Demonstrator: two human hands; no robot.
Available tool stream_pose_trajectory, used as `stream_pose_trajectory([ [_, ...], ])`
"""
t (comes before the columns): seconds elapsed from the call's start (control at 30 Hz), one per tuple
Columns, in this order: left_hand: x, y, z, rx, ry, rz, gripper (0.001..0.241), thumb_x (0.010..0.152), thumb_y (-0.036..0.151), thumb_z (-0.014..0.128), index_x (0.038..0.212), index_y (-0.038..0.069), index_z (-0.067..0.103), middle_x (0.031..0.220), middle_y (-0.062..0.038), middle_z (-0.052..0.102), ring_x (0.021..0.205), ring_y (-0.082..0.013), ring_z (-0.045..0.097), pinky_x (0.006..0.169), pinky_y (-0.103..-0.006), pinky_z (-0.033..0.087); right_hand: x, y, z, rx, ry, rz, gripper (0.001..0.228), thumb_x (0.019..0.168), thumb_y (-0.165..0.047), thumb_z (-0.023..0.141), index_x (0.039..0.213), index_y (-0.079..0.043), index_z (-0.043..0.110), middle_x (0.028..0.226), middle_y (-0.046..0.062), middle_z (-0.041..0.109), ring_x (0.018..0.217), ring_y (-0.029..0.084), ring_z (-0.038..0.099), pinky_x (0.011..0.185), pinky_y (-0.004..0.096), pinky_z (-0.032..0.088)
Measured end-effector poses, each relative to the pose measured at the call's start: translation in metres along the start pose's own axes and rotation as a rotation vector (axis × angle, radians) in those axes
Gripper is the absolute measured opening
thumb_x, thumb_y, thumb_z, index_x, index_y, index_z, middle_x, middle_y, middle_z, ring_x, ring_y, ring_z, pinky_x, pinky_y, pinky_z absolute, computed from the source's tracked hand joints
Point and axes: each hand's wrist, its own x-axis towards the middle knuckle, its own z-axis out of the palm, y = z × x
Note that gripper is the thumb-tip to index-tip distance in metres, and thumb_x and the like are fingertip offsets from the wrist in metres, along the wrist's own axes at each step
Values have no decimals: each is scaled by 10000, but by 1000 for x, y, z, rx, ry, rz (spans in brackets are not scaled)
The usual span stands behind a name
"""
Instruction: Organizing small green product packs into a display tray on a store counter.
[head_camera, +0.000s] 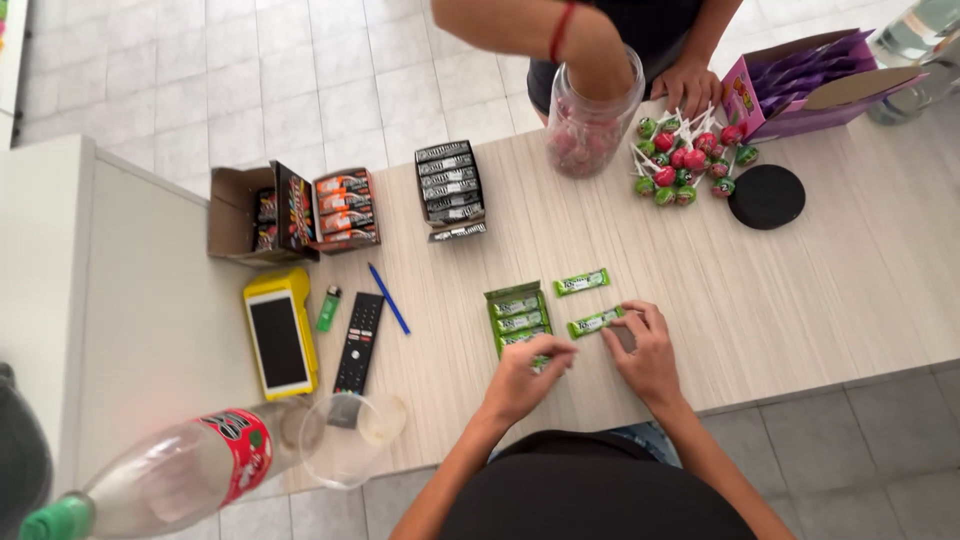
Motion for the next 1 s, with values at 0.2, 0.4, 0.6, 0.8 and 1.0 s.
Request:
stream_pose_trajectory([
  [0.2,-19,-30,-24,130,178,-149,132,944,112,721,1031,195,776,826,13,786,835,-154,767,824,-312,579,-2,20,25,-217,97,-140,174,884,-221,778,1028,-145,717,1212,61,622,1019,275,630,871,411,513],
  [0.4,-28,-40,-35,307,101,-68,106,955,81,704,1047,113,744,879,-68,748,880,-275,750,813,-372,579,17,-1,17,-365,-6,-137,37,963,-215,669,981,-196,696,1175,-1,604,1101,228,544,932,405,388],
  [0.6,-26,-48,-47,830,-101,61,439,773,185,860,1177,203,691,995,-33,640,967,-267,638,870,-398,515,15,11,34,-360,16,-300,142,940,-292,722,1074,-251,746,1178,-34,643,1113,208,533,926,404,324],
  [0.8,-29,-56,-33,1002,-148,-87,501,728,232,878,1173,172,657,1056,-28,576,931,-262,651,809,-387,527,22,4,34,-382,82,-309,139,1014,-343,709,1089,-234,753,1126,-52,653,1048,171,552,895,359,326],
  [1.0,-34,-67,-26,1065,-114,-121,405,751,203,860,1094,184,647,1012,-20,581,868,-241,648,750,-368,488,26,-1,38,-329,108,-291,136,992,-305,754,1047,-181,764,1080,-12,661,1007,199,588,898,377,360],
])
